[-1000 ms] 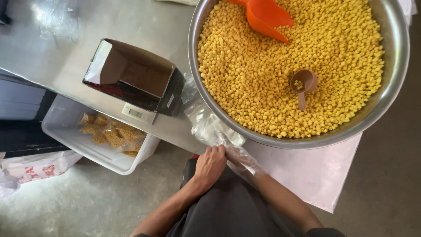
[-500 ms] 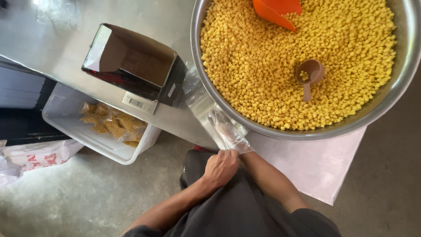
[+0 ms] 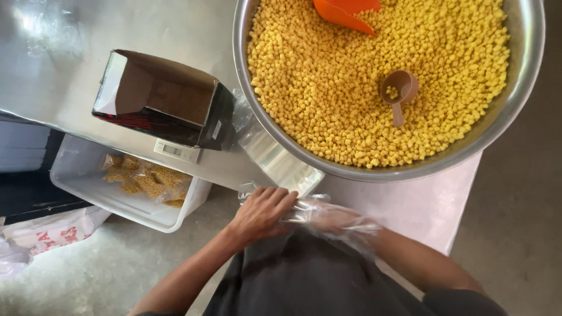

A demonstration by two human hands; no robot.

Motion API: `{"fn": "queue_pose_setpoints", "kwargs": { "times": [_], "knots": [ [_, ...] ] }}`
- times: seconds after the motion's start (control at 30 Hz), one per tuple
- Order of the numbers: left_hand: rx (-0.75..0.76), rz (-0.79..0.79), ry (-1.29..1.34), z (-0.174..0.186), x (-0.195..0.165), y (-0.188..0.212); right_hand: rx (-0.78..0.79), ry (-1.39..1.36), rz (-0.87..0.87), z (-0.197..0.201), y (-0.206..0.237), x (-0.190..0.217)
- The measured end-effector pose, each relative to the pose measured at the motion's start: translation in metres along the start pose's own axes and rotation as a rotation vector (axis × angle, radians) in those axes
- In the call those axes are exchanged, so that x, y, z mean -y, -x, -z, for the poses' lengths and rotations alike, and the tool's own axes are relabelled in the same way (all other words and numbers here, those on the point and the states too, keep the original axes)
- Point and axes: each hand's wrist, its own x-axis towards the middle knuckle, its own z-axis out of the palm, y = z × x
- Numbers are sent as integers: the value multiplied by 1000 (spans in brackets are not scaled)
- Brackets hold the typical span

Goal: The person scoops yellow puffed snacks from a large metal bowl into clear plastic bags using a small scoop. They place each filled bag on a digital scale to check the weight, then set the bag aside. The person repeats this process for multiple bags.

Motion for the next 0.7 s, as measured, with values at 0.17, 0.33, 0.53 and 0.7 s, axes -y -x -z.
{"fn": "queue_pose_setpoints", "kwargs": {
  "times": [0.17,0.33,0.53,0.7],
  "knots": [
    [-141,-213,-18,-16,-16,-27,-71,36,20,2,15,19],
    [-140,-215,-60,-3,-12,-30,-41,56,13,5,25,25],
    [-209,-231,155,-2,-7,-45,-78,85,-8,17,22,46],
    [-244,39,229,7,27,-47,-41,44,91,64,36,83]
  ]
}}
